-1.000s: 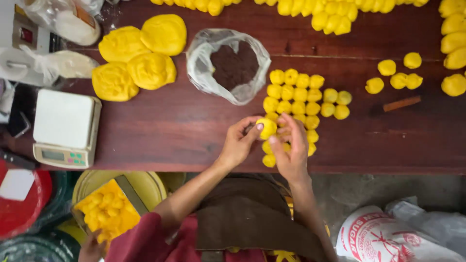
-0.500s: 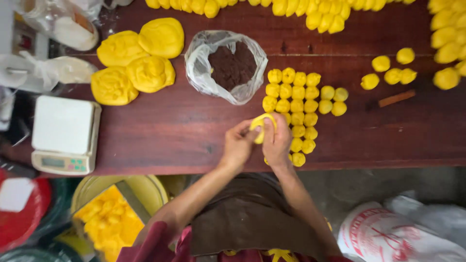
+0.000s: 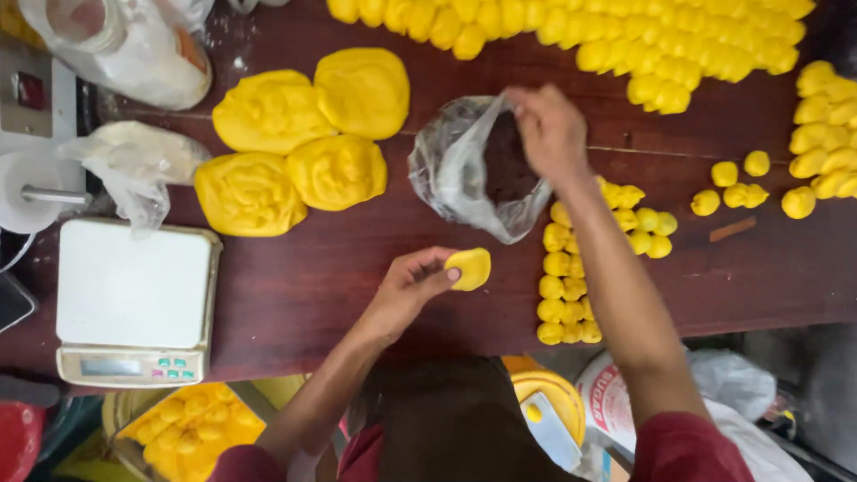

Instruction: Stuffing yellow dough balls with a dark brown filling and arranging them in organized rows on a workbench.

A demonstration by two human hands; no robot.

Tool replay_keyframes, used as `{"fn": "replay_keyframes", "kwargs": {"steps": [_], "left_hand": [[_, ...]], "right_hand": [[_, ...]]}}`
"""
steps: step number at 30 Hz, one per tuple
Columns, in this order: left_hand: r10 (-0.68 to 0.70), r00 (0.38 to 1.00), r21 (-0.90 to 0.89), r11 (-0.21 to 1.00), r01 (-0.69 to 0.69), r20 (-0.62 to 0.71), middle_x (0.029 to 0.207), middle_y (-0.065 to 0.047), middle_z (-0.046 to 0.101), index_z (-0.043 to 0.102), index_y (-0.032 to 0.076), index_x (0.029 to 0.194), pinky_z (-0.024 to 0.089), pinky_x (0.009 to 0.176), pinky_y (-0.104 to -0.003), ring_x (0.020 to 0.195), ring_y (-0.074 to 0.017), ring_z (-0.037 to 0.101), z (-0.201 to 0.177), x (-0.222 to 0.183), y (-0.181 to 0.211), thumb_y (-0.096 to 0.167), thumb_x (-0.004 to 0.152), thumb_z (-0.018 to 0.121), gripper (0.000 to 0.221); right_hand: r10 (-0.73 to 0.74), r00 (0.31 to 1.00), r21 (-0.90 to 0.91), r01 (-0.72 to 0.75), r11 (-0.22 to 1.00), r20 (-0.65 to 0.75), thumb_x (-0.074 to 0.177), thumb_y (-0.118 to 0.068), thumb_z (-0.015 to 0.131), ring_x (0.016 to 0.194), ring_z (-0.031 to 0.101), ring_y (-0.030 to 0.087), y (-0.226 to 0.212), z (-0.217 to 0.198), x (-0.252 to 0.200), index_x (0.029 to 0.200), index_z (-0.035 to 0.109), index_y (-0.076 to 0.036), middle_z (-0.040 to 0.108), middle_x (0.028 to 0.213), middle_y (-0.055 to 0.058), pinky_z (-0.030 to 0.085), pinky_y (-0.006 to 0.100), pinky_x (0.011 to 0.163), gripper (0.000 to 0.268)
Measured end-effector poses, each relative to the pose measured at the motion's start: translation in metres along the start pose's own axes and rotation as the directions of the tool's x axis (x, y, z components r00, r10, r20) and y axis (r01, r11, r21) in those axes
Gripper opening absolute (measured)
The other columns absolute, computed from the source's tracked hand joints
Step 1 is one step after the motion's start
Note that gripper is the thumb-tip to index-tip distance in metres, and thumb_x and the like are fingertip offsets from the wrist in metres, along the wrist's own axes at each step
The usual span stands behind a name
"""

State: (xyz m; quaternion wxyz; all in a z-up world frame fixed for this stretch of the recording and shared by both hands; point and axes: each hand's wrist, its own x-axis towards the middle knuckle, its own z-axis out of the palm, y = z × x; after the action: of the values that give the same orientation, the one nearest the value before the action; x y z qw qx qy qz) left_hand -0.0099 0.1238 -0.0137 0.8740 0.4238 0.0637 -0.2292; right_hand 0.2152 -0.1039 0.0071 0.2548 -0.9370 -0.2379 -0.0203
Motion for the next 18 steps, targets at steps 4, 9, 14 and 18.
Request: {"fn": "replay_keyframes", "kwargs": {"steps": [4,9,14,18], "left_hand": [[-0.011,1.000,-0.017,1.000,0.011,0.017,0.102,0.001,0.072,0.072,0.001,0.120,0.050,0.088,-0.025,0.095,-0.0067,0.062,-0.014,0.005,0.003,0.019,0.100,0.068,0.027],[0.028,0.997,-0.001,1.000,-0.029,-0.067,0.105,0.001,0.073,0.072,0.001,0.120,0.050,0.090,-0.025,0.098,-0.0066,0.064,-0.023,0.000,0.001,0.017,0.099,0.068,0.027],[0.136,0.959,0.037,0.991,-0.131,-0.250,0.104,0.001,0.073,0.073,0.001,0.120,0.051,0.089,-0.024,0.096,-0.0068,0.064,-0.020,-0.019,-0.012,0.016,0.099,0.067,0.026],[0.125,0.905,0.031,0.992,-0.123,-0.406,0.103,0.000,0.071,0.074,0.001,0.120,0.047,0.083,-0.024,0.092,-0.0076,0.060,-0.004,-0.044,-0.037,0.016,0.102,0.067,0.024]], "right_hand": [[-0.051,0.998,0.023,0.050,0.998,0.041,0.098,0.005,0.058,0.097,0.069,0.028,0.008,0.000,0.037,0.137,0.069,-0.007,0.068,0.107,0.016,0.054,0.037,0.086,0.042],[0.019,0.998,0.354,0.002,0.935,-0.056,0.102,0.006,0.056,0.106,0.066,0.019,0.022,-0.001,0.041,0.132,0.066,-0.003,0.068,0.121,0.009,0.058,0.033,0.087,0.034],[0.121,0.986,0.314,-0.079,0.946,-0.114,0.108,-0.008,0.067,0.085,0.061,0.012,0.022,-0.002,-0.025,0.118,0.072,-0.002,0.069,0.101,0.005,0.053,0.030,0.074,0.013],[0.290,0.955,-0.007,-0.290,0.957,0.055,0.100,-0.028,0.074,0.092,0.061,0.024,0.001,-0.005,-0.067,0.130,0.068,-0.004,0.063,0.112,0.012,0.053,0.038,0.081,0.039]]}}
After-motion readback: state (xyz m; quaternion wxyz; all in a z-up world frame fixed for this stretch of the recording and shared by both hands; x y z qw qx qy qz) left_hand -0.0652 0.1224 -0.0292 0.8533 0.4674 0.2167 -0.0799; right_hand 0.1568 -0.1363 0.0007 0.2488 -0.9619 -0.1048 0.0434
